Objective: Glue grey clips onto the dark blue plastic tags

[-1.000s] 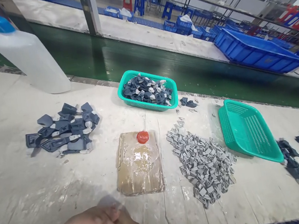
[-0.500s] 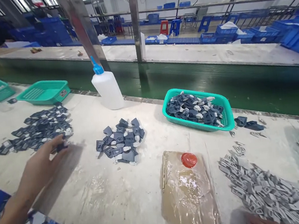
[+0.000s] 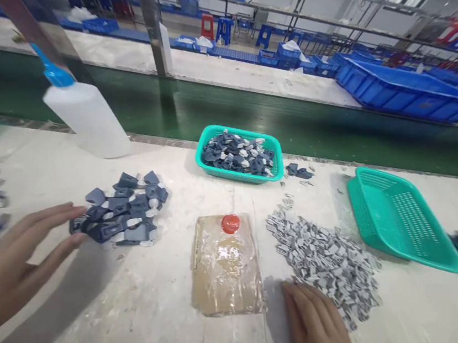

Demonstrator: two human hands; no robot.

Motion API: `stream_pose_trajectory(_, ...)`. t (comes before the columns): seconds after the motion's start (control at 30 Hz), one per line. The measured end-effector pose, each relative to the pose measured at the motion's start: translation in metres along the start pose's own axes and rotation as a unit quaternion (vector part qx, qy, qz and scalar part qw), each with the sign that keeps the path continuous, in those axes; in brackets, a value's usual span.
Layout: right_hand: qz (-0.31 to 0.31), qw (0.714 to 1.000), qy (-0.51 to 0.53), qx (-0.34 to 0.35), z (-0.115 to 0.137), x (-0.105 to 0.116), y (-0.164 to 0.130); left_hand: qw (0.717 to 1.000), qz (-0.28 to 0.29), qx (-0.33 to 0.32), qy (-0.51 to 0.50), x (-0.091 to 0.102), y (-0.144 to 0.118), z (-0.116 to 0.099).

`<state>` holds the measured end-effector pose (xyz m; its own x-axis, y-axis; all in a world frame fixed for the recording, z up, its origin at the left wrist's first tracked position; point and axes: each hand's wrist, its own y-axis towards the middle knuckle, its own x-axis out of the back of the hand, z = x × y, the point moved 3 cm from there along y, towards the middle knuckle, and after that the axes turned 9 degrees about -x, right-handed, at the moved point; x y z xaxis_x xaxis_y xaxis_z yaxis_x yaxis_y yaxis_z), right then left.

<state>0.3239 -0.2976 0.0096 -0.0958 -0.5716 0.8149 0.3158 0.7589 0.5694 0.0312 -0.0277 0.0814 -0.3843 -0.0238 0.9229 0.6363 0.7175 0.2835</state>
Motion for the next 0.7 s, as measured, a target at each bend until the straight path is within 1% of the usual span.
stream_pose_trajectory(0.07,0.033,0.999,0.018,0.013,0.003,-0.002,-0.006,0.995,0.006,-0.098,0.002,-0.015,0.0,-0.018)
stream_pose_trajectory(0.1,0.048,0.998,0.023,0.019,0.003,-0.003,-0.011,0.992,0.01,-0.128,0.016,-0.022,0.001,-0.023)
stream_pose_trajectory(0.17,0.07,0.997,0.036,0.024,0.004,-0.001,-0.02,0.989,0.027,-0.141,0.031,-0.032,0.002,-0.026)
stream_pose_trajectory(0.23,0.086,0.994,0.06,0.011,0.006,0.001,-0.026,0.99,0.041,-0.13,0.024,-0.035,0.004,-0.024)
stream_pose_trajectory(0.33,0.092,0.991,0.096,-0.006,0.01,0.006,-0.026,0.996,0.056,-0.074,0.001,-0.033,0.007,-0.021)
stream_pose_trajectory(0.4,0.062,0.992,0.106,-0.02,0.011,0.01,-0.019,0.998,0.062,-0.026,-0.018,-0.029,0.009,-0.018)
stream_pose_trajectory(0.47,0.023,0.993,0.105,-0.053,0.008,0.014,-0.01,0.997,0.066,0.011,-0.035,-0.027,0.01,-0.017)
stream_pose_trajectory(0.5,0.013,0.992,0.1,-0.073,0.006,0.015,-0.005,0.997,0.067,0.023,-0.042,-0.026,0.01,-0.017)
stream_pose_trajectory(0.57,0.024,0.992,0.086,-0.094,0.001,0.015,0.005,0.996,0.065,0.039,-0.052,-0.026,0.011,-0.016)
stream_pose_trajectory(0.7,0.066,0.994,0.07,-0.057,-0.004,0.012,0.019,0.996,0.061,0.025,-0.064,-0.026,0.013,-0.015)
